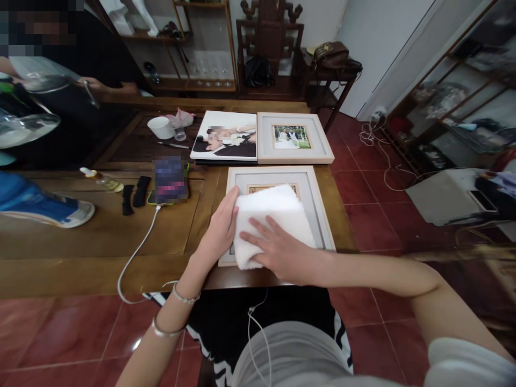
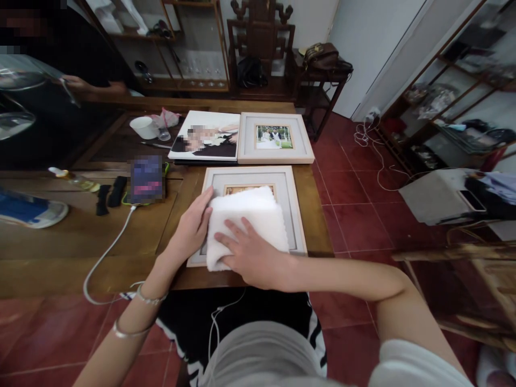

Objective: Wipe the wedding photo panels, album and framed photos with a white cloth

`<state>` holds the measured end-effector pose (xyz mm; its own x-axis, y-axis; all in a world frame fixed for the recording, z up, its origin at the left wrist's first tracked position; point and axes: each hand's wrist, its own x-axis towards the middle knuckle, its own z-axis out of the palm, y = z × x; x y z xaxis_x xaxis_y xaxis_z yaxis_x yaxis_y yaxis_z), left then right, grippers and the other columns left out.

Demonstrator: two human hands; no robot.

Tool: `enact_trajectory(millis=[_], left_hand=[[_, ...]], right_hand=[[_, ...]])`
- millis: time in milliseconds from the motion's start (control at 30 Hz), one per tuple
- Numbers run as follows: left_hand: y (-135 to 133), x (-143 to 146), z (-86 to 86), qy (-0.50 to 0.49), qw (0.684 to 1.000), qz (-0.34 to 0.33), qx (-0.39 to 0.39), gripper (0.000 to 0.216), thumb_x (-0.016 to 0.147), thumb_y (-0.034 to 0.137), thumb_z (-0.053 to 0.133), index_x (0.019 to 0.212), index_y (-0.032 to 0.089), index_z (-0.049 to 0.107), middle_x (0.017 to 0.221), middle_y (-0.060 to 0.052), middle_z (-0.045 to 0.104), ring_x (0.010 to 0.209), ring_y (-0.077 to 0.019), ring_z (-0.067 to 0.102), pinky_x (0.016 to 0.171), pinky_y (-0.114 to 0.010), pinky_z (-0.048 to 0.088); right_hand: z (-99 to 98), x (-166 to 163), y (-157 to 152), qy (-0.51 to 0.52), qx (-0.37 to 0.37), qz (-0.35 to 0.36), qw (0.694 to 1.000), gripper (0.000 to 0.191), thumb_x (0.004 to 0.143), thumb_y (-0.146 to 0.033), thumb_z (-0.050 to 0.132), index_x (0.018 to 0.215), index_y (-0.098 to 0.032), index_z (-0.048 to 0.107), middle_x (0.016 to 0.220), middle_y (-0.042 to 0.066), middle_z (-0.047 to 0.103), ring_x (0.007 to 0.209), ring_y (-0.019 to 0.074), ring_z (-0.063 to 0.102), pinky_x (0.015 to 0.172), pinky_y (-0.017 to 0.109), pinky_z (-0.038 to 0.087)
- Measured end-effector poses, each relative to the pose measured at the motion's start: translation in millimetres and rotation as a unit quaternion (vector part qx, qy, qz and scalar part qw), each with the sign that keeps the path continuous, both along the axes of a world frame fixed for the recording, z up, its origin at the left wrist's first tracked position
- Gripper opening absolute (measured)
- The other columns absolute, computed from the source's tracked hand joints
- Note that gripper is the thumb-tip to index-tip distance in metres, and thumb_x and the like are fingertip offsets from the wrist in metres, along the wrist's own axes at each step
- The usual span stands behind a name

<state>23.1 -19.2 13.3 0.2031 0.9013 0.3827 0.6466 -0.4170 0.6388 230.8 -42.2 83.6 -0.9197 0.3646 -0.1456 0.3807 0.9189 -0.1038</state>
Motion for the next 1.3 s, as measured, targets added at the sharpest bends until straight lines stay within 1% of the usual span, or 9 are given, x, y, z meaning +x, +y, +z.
enact_trajectory(millis=[367,500,567,667,800,900,967,1100,1300], left_hand=[[3,-1,-2.8,0.075,0.995,-0.061,-0.007,0.045,0.103,0.024,0.037,0.144,0.009,0.049,0.153,-0.02,0.046,0.145,-0.0268,0.04,0.121,-0.05,0.034],[5,0,-4.9,0.092,0.994,-0.063,-0.021,0.046,0.102,0.026,0.038,0.144,0.011,0.05,0.151,-0.02,0.048,0.145,-0.0287,0.041,0.118,-0.055,0.036],[6,0,-6.6,0.088,0.994,-0.063,-0.021,0.046,0.102,0.027,0.039,0.143,0.011,0.051,0.151,-0.019,0.048,0.144,-0.0288,0.041,0.118,-0.055,0.036],[7,-1,-9.0,0.079,0.995,-0.061,-0.021,0.046,0.102,0.028,0.039,0.143,0.012,0.051,0.151,-0.019,0.048,0.144,-0.0291,0.042,0.117,-0.056,0.036],[7,-1,-8.7,0.071,0.995,-0.064,-0.018,0.046,0.102,0.028,0.04,0.141,0.01,0.053,0.15,-0.02,0.049,0.143,-0.0302,0.043,0.118,-0.055,0.036],[8,0,-4.8,0.071,0.995,-0.071,-0.006,0.043,0.101,0.027,0.041,0.138,0.01,0.056,0.146,-0.02,0.053,0.141,-0.0302,0.046,0.118,-0.054,0.037],[9,1,-1.9,0.071,0.995,-0.075,-0.003,0.04,0.101,0.025,0.04,0.135,0.011,0.059,0.14,-0.018,0.059,0.136,-0.0295,0.052,0.115,-0.052,0.042],[10,1,-1.1,0.069,0.995,-0.072,-0.005,0.041,0.101,0.024,0.04,0.135,0.012,0.058,0.14,-0.017,0.06,0.135,-0.0292,0.053,0.114,-0.052,0.043],[10,-1,-6.3,0.075,0.994,-0.073,-0.012,0.044,0.102,0.026,0.04,0.14,0.01,0.055,0.147,-0.018,0.053,0.142,-0.0287,0.045,0.119,-0.053,0.036]], right_hand=[[25.1,106,-35,-0.016,-0.013,-0.2,0.98,0.045,0.073,0.003,0.048,0.101,-0.019,0.075,0.155,0.007,0.046,0.149,0.0325,0.03,0.121,0.065,0.022],[23.7,128,-10,0.042,-0.015,-0.245,0.968,0.042,0.079,-0.003,0.046,0.108,-0.022,0.07,0.149,0.007,0.054,0.145,0.0304,0.04,0.116,0.056,0.038],[17.4,127,15,0.084,0.021,-0.33,0.94,0.035,0.087,-0.011,0.047,0.115,-0.02,0.065,0.13,0.013,0.067,0.128,0.0331,0.058,0.1,0.05,0.052],[11.2,108,58,0.143,0.106,-0.411,0.894,0.032,0.091,-0.017,0.048,0.121,-0.017,0.062,0.115,0.015,0.071,0.108,0.0331,0.067,0.09,0.045,0.056],[17.2,52,100,0.151,0.205,-0.269,0.929,0.051,0.089,-0.001,0.037,0.132,-0.02,0.057,0.15,0.011,0.051,0.144,0.0292,0.04,0.118,0.055,0.032],[21.0,8,110,0.1,0.174,-0.085,0.976,0.043,0.094,-0.006,0.037,0.127,-0.019,0.061,0.158,0.005,0.043,0.153,0.0262,0.021,0.125,0.054,0.012],[18.4,-11,111,0.066,0.14,-0.037,0.987,0.045,0.092,-0.003,0.039,0.13,-0.018,0.059,0.152,0.006,0.051,0.152,0.0234,0.024,0.125,0.049,0.013],[8.7,-11,106,0.046,0.126,-0.066,0.989,0.055,0.085,0.004,0.041,0.133,-0.016,0.057,0.14,0.01,0.062,0.148,0.0242,0.034,0.123,0.047,0.024],[16.0,41,100,-0.017,0.117,-0.165,0.979,0.057,0.077,0.008,0.045,0.125,-0.016,0.065,0.126,0.016,0.069,0.144,0.0298,0.041,0.12,0.055,0.027]])
